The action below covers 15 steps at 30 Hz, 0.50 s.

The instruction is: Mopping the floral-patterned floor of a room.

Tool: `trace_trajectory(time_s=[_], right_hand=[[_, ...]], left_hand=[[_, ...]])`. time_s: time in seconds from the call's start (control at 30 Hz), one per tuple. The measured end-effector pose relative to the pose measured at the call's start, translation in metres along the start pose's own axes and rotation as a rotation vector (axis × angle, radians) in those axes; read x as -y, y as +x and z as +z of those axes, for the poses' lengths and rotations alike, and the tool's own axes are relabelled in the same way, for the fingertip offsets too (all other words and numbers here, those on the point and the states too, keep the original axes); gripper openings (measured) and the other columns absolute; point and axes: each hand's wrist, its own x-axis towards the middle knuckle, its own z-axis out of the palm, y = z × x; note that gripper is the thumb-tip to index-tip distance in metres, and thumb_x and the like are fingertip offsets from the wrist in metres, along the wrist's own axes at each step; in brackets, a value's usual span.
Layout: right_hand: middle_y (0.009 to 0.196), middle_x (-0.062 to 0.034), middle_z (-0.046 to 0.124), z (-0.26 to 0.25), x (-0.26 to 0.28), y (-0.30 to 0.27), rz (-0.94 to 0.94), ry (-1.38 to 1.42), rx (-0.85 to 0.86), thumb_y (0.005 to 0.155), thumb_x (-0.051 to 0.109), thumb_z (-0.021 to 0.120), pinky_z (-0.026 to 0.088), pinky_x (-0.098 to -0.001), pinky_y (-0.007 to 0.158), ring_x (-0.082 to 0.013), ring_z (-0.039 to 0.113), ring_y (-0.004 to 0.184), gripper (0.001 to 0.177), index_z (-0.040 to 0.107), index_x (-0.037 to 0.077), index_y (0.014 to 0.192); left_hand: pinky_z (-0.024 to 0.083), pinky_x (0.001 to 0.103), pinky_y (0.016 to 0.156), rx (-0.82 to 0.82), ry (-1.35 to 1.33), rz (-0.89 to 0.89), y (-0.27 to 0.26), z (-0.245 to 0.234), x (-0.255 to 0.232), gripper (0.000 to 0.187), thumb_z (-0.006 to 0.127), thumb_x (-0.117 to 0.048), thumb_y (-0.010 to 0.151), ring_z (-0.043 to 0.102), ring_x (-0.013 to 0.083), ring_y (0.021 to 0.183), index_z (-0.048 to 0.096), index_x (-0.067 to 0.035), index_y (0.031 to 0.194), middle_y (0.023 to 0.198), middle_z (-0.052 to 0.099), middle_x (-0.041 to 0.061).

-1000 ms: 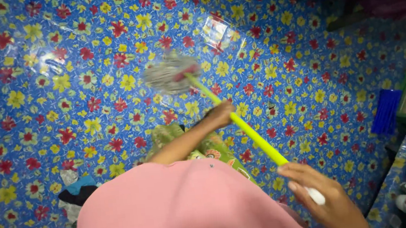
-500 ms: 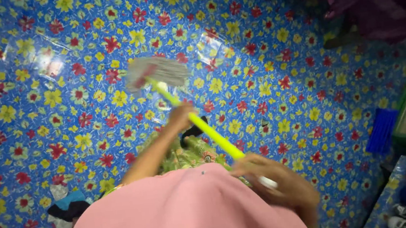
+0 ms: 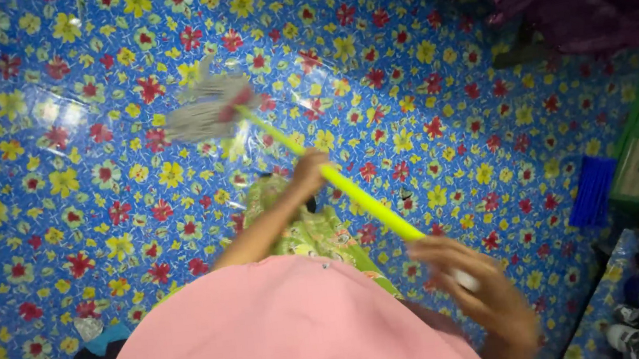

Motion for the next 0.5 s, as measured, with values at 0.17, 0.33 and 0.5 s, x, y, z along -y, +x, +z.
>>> trace_trajectory(time_s=[0.17, 0.33, 0.5], right_hand=[[0.130, -0.0051, 0.072, -0.023, 0.029, -0.020, 0.019, -0.033, -0.047, 0.092, 0.002, 0.061, 0.060, -0.0424, 0.085, -0.0239, 0.074, 0.117, 0.039, 0.073, 0.014, 0.127], [0.122, -0.0064, 0.075, -0.041, 0.024, 0.011, -0.134, -0.071, -0.019, 0.094, 0.005, 0.058, 0.064, -0.0350, 0.071, -0.0214, 0.083, 0.099, 0.038, 0.071, 0.018, 0.127], [0.121, -0.0155, 0.076, -0.062, 0.013, 0.073, -0.354, 0.138, 0.025, 0.104, 0.017, 0.048, 0.064, -0.0409, 0.096, -0.0315, 0.076, 0.111, 0.031, 0.073, 0.004, 0.118]], left_hand=[[0.057, 0.041, 0.095, 0.329, 0.023, 0.171, 0.057, 0.048, -0.098, 0.013, 0.068, -0.009, 0.093, 0.061, 0.0217, 0.103, 0.063, -0.016, 0.083, 0.095, 0.065, 0.002], [0.056, 0.051, 0.081, 0.382, 0.155, 0.323, 0.102, 0.049, -0.100, 0.011, 0.073, -0.017, 0.079, 0.065, 0.0316, 0.101, 0.063, -0.019, 0.085, 0.098, 0.065, 0.007], [0.061, 0.031, 0.070, 0.320, 0.140, 0.035, 0.086, -0.057, -0.062, 0.013, 0.067, -0.009, 0.094, 0.066, 0.0178, 0.081, 0.064, -0.017, 0.084, 0.093, 0.067, 0.003]])
